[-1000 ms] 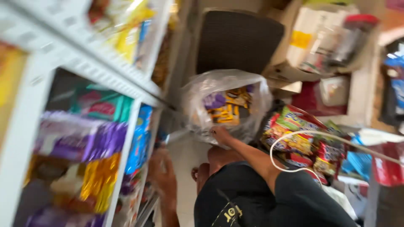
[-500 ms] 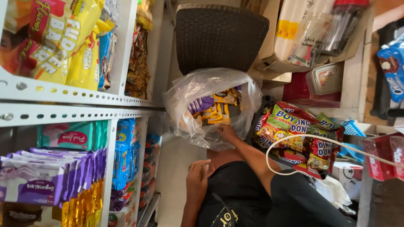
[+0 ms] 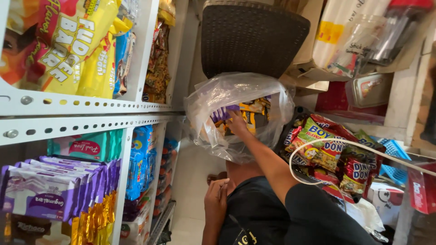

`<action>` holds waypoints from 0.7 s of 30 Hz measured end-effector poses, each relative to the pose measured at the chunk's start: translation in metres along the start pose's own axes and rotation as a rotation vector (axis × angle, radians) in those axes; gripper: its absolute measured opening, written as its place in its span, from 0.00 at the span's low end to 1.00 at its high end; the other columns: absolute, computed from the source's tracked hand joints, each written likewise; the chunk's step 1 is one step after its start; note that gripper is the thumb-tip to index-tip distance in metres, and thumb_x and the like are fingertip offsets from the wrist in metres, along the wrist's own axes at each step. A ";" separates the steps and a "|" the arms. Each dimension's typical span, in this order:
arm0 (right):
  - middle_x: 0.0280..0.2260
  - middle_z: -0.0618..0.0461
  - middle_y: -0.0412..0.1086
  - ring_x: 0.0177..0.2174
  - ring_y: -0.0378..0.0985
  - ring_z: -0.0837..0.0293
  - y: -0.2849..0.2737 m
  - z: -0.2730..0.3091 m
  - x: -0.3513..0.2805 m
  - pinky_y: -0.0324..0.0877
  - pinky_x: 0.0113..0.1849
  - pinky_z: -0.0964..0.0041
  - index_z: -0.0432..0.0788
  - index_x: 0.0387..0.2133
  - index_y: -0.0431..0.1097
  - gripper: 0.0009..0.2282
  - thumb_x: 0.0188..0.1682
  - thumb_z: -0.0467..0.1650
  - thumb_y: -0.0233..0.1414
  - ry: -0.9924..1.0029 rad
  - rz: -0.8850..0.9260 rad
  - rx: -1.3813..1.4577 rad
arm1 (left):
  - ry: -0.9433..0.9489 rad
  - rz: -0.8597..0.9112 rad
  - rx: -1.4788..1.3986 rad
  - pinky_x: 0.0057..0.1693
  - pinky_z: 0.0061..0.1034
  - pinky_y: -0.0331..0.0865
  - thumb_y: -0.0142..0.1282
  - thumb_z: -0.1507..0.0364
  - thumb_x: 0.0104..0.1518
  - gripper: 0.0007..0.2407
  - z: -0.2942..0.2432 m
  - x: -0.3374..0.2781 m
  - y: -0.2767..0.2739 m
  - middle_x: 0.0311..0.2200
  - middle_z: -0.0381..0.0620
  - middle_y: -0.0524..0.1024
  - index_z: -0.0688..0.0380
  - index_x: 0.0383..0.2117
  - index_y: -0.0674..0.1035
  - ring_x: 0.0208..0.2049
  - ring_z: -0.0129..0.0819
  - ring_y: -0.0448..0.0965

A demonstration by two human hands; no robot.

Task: Sort and organize various packaged snacks and biscuits into a large plastic collection bag from grocery shelves.

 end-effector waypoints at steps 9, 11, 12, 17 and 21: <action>0.67 0.38 0.53 0.59 0.64 0.36 0.033 -0.006 0.021 0.68 0.54 0.47 0.44 0.67 0.56 0.32 0.46 0.33 0.57 0.073 0.147 -0.078 | 0.048 -0.064 0.022 0.53 0.39 0.73 0.55 0.75 0.61 0.06 0.005 -0.007 -0.007 0.37 0.53 0.80 0.59 0.41 0.82 0.40 0.52 0.81; 0.66 0.38 0.52 0.60 0.62 0.35 0.032 -0.006 0.020 0.68 0.52 0.46 0.42 0.67 0.54 0.33 0.46 0.34 0.58 0.054 0.129 -0.081 | -0.080 -0.025 0.019 0.49 0.37 0.74 0.55 0.74 0.62 0.06 0.006 -0.005 -0.006 0.36 0.53 0.79 0.58 0.41 0.82 0.38 0.50 0.81; 0.65 0.37 0.51 0.60 0.60 0.34 0.030 -0.006 0.021 0.68 0.51 0.45 0.40 0.67 0.52 0.35 0.45 0.34 0.58 0.039 0.113 -0.085 | -0.211 0.016 0.017 0.44 0.35 0.75 0.55 0.73 0.62 0.06 0.013 -0.005 -0.003 0.36 0.52 0.79 0.56 0.41 0.82 0.37 0.48 0.81; 0.65 0.41 0.55 0.54 0.68 0.33 0.005 0.004 0.012 0.69 0.51 0.45 0.39 0.63 0.58 0.30 0.46 0.34 0.56 0.055 0.066 -0.188 | -0.110 0.025 -0.012 0.46 0.31 0.75 0.53 0.73 0.62 0.07 0.009 -0.007 -0.001 0.39 0.49 0.80 0.57 0.42 0.82 0.40 0.43 0.83; 0.62 0.38 0.59 0.50 0.74 0.36 0.014 -0.015 -0.005 0.72 0.47 0.47 0.34 0.56 0.61 0.28 0.47 0.39 0.57 0.029 0.296 -0.316 | -0.021 0.021 -0.018 0.46 0.30 0.74 0.54 0.75 0.60 0.07 0.008 -0.007 -0.002 0.41 0.48 0.81 0.58 0.42 0.82 0.42 0.42 0.82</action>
Point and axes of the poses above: each hand's wrist, its own x-axis towards the middle knuckle, its own y-axis out of the palm, z = x × y, the point moved 10 cm from there along x, towards the middle knuckle
